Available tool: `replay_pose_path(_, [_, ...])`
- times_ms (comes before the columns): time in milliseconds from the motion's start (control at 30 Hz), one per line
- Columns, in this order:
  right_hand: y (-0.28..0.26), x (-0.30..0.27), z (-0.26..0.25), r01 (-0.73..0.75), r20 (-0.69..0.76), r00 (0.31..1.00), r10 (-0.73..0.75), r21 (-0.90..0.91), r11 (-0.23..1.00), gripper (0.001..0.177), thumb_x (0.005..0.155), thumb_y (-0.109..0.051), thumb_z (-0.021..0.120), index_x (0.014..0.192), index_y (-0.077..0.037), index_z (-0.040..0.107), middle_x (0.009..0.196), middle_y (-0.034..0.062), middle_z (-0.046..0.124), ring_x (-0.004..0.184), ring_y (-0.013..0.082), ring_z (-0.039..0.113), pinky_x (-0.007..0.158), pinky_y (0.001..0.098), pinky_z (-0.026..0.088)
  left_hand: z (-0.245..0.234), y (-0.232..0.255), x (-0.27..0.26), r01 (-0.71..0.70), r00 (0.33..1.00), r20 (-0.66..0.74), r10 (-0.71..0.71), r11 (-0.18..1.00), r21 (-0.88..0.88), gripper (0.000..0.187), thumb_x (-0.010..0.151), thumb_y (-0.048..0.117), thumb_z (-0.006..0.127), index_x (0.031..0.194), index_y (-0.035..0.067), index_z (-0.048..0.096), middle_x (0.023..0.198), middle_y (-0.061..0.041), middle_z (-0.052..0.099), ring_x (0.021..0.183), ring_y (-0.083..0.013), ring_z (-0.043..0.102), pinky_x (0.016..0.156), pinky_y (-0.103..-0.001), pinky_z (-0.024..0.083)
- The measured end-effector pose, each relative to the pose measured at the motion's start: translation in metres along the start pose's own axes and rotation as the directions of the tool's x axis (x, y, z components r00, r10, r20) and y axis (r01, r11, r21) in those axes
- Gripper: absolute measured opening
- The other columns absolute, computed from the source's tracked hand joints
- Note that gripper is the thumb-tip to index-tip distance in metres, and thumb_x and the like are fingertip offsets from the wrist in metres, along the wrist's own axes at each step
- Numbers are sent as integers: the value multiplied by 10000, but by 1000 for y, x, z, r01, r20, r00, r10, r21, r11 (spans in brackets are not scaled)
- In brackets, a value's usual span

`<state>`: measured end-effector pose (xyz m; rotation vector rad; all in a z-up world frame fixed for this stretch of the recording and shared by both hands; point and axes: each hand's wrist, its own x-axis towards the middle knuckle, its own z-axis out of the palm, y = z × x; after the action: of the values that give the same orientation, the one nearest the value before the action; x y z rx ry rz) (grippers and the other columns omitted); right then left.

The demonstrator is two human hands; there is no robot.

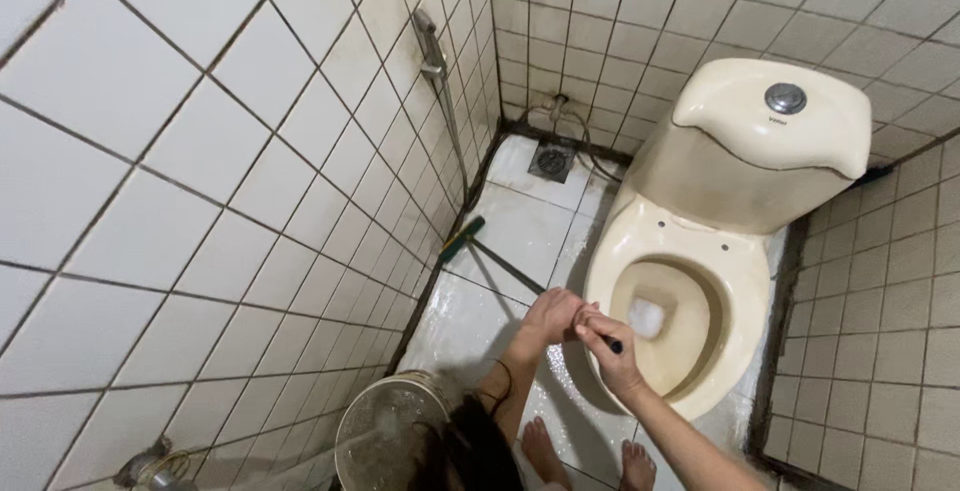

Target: The person pours water from a dipper onto a floor drain and uses a squeegee to push the water into the drain.

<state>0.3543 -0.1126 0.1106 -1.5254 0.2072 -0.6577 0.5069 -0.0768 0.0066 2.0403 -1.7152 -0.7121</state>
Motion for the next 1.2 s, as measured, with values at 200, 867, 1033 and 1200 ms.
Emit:
replay_pose_path(200, [45,-25,9,-251,-9,965,263,-327,911,305,916,-109,623,638,-1,559,632,75,557,604,193,489,614,353,450,31,-21,-23,-90,967,-243,75,995,-50,252,915,300,721,741,119,736,737,-113,675,679,-261,613,701,-442,517])
replay_pose_path(867, [11,-52,-52,53,224,974,28,-347,936,103,801,32,577,709,13,621,631,80,614,585,152,562,555,339,464,34,102,-62,-241,904,-355,-239,404,-883,227,1030,245,554,1040,58,682,1043,-117,632,1039,-247,631,987,-356,484])
replay_pose_path(1033, [23,-56,-43,50,285,957,52,-341,939,325,882,-30,706,633,-6,498,636,82,509,633,202,485,674,372,406,38,65,-35,11,979,-192,-64,965,-263,242,926,310,693,934,73,740,951,-137,671,962,-274,638,875,-417,512])
replay_pose_path(1200, [9,-26,-40,86,331,943,27,-322,943,257,900,-24,662,686,19,527,649,103,495,629,204,486,686,378,387,16,60,-24,417,908,108,-404,864,-280,328,944,359,709,820,59,759,819,-147,706,788,-284,675,746,-440,548])
